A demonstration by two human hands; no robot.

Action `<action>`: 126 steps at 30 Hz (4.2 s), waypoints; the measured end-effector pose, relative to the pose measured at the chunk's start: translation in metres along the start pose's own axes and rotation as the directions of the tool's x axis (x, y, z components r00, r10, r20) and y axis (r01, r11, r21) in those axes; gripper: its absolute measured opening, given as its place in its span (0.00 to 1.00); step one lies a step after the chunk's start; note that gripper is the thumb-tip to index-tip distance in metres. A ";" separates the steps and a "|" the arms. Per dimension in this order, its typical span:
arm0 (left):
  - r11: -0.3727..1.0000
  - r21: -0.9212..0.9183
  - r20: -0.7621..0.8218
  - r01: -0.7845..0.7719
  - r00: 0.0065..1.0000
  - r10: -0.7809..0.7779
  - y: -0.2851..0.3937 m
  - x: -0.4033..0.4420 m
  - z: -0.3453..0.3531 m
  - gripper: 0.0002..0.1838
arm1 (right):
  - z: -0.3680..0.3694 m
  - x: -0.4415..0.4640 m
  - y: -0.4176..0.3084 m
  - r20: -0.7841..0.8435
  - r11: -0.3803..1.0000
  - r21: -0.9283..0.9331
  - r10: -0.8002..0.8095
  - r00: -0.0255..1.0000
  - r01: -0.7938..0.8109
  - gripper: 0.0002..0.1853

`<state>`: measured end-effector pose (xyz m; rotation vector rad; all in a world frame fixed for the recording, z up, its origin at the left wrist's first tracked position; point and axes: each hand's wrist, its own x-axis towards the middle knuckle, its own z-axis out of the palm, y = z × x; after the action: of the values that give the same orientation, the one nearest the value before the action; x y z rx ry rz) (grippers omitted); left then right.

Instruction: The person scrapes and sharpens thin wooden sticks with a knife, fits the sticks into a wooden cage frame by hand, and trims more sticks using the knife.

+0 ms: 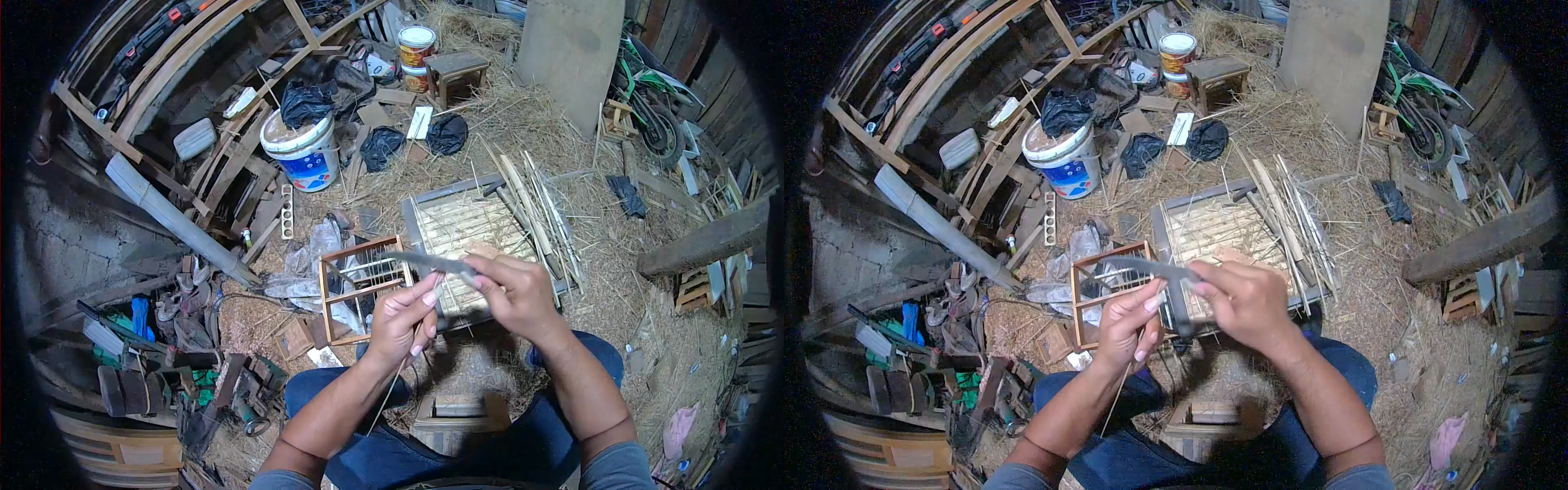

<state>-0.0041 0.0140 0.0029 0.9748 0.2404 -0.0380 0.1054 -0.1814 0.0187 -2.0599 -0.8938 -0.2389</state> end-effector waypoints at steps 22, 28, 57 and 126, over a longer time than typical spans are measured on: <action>0.991 -0.093 -0.016 0.095 0.995 -0.097 0.007 -0.002 0.007 0.14 | 0.006 0.000 0.009 -0.042 0.999 -0.019 0.030 0.999 -0.030 0.11; 0.977 -0.165 -0.017 0.138 0.990 -0.143 0.006 0.000 0.001 0.20 | 0.010 -0.008 -0.006 0.007 0.995 0.044 -0.093 0.996 0.092 0.12; 0.993 0.103 -0.122 0.059 0.991 -0.046 0.000 0.006 0.002 0.17 | 0.004 -0.008 -0.012 0.076 0.998 -0.019 -0.062 0.995 0.063 0.13; 0.964 -0.105 0.169 0.244 0.960 -0.225 0.008 0.000 0.002 0.24 | -0.001 -0.007 0.004 0.364 0.549 0.700 0.276 0.890 -0.456 0.23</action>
<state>-0.0027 0.0166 0.0108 0.8103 0.2108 -0.3128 0.1026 -0.1870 0.0133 -1.3852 -0.5020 0.5462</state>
